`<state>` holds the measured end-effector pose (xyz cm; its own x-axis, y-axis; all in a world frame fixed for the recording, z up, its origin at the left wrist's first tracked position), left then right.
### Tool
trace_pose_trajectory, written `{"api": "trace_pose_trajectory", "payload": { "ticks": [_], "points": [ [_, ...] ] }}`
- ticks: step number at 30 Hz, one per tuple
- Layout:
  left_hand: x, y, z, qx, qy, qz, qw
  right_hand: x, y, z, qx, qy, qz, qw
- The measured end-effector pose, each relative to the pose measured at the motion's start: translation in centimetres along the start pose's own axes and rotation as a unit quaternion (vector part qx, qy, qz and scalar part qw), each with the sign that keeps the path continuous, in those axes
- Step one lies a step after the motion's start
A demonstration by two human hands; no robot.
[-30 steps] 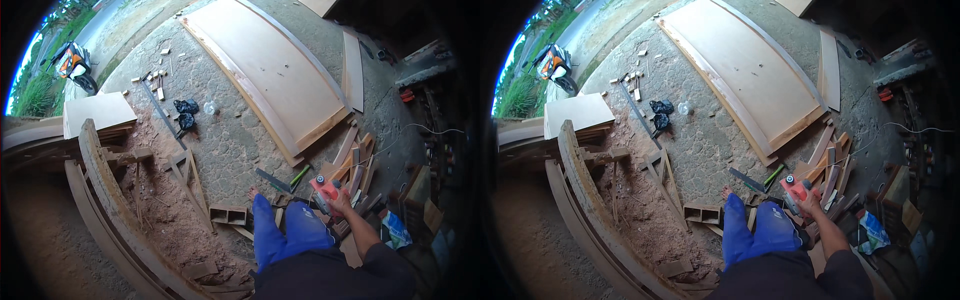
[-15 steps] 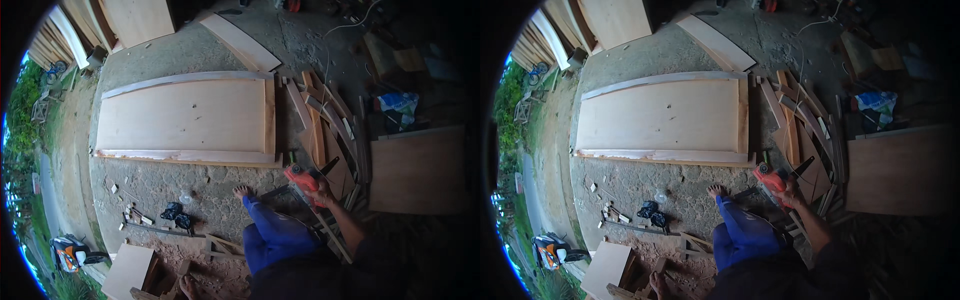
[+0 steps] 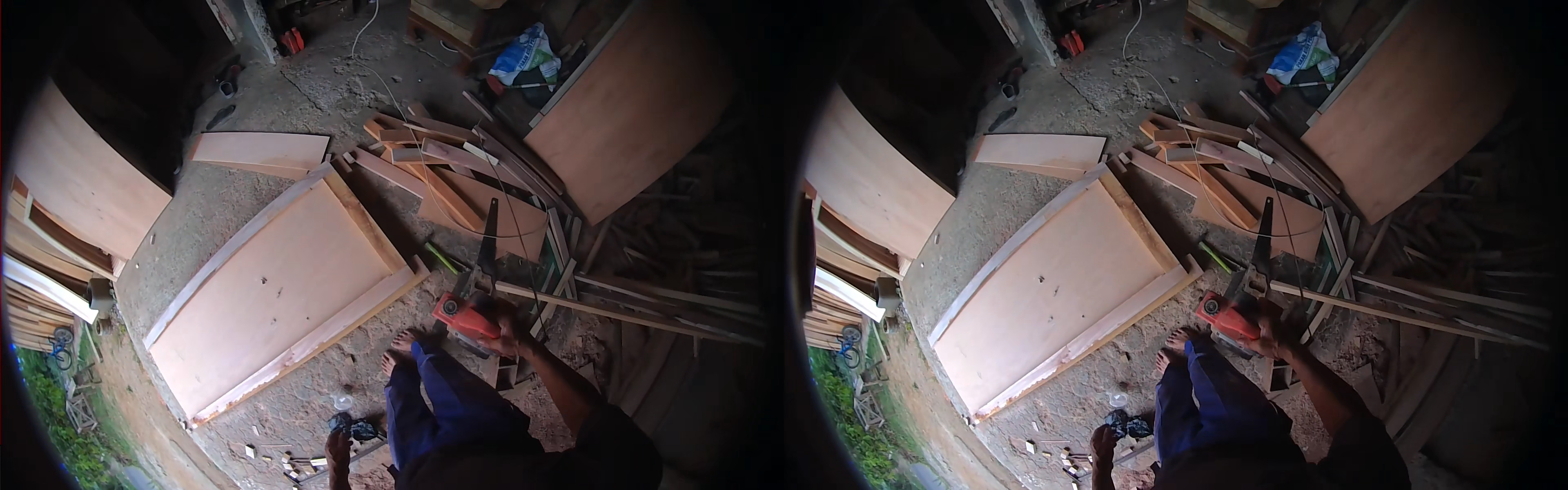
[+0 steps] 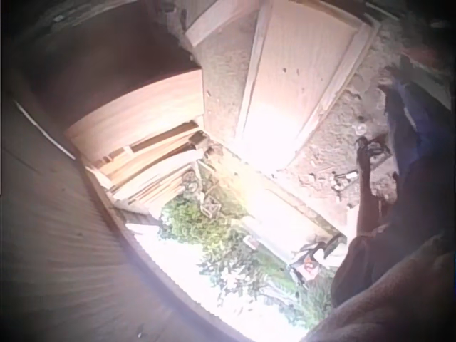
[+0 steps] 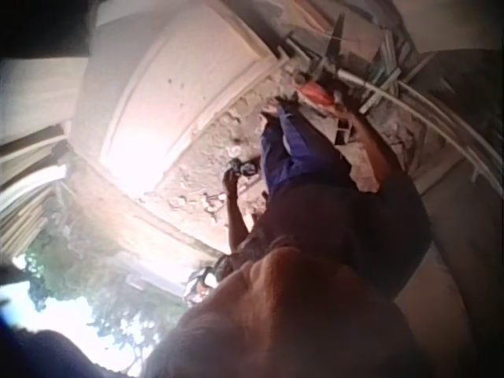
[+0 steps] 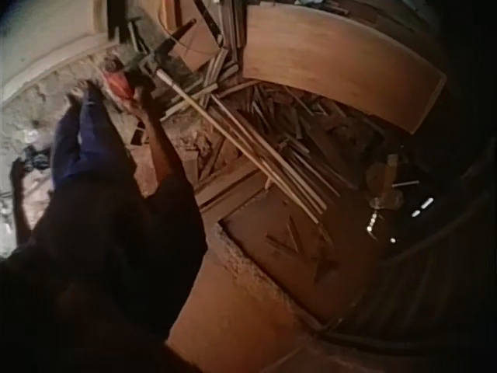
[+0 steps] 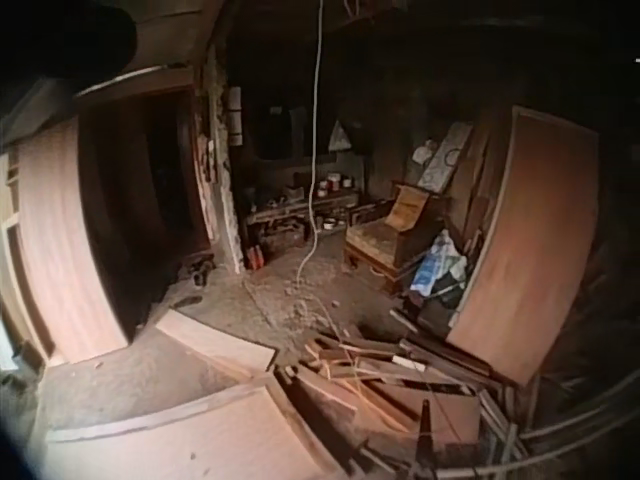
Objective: The person hammers nails into a wooden frame using a hammer and nail holder, then uses a circular saw to trim the edge of the frame. The person works on a large wooden panel on the floor, adjusting pieces and securing them before cutting.
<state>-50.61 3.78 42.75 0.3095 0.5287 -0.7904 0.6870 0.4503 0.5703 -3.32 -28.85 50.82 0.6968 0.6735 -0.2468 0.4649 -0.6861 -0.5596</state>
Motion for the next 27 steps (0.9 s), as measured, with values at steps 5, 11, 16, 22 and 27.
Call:
{"api": "trace_pose_trajectory", "payload": {
  "ticks": [5, 11, 16, 22, 27],
  "points": [
    [8.1, -2.5, -5.0, 0.014, -0.026, 0.072, 0.997, -6.6, -2.3, 0.9, 0.094, 0.061, 0.032, 0.993],
    [9.4, 2.5, -2.4, 0.02, -0.091, 0.102, 0.99, -16.1, -4.1, 1.2, 0.119, 0.023, 0.197, 0.973],
    [9.3, -1.4, -2.4, 0.016, -0.092, 0.077, 0.993, -21.4, -5.3, 0.4, 0.234, 0.09, 0.18, 0.951],
    [10.0, -5.6, -0.3, 0.075, -0.155, 0.069, 0.983, -18.8, -5.5, 0.2, 0.199, 0.137, 0.124, 0.963],
    [14.6, -7.9, 3.8, 0.061, -0.111, 0.092, 0.988, -14.5, 1.7, 9.2, 0.454, 0.126, 0.298, 0.83]
  ]
}}
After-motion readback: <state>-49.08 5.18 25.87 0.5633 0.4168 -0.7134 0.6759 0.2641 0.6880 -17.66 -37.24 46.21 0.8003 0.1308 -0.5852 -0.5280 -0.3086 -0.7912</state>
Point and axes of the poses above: each hand's wrist, its own x-axis towards the middle knuckle, its own z-axis out of the palm, y = z × x, the point moved 5 cm from there along x, towards the middle knuckle, and after that the axes turned 10 degrees about -x, right-handed, at the moved point
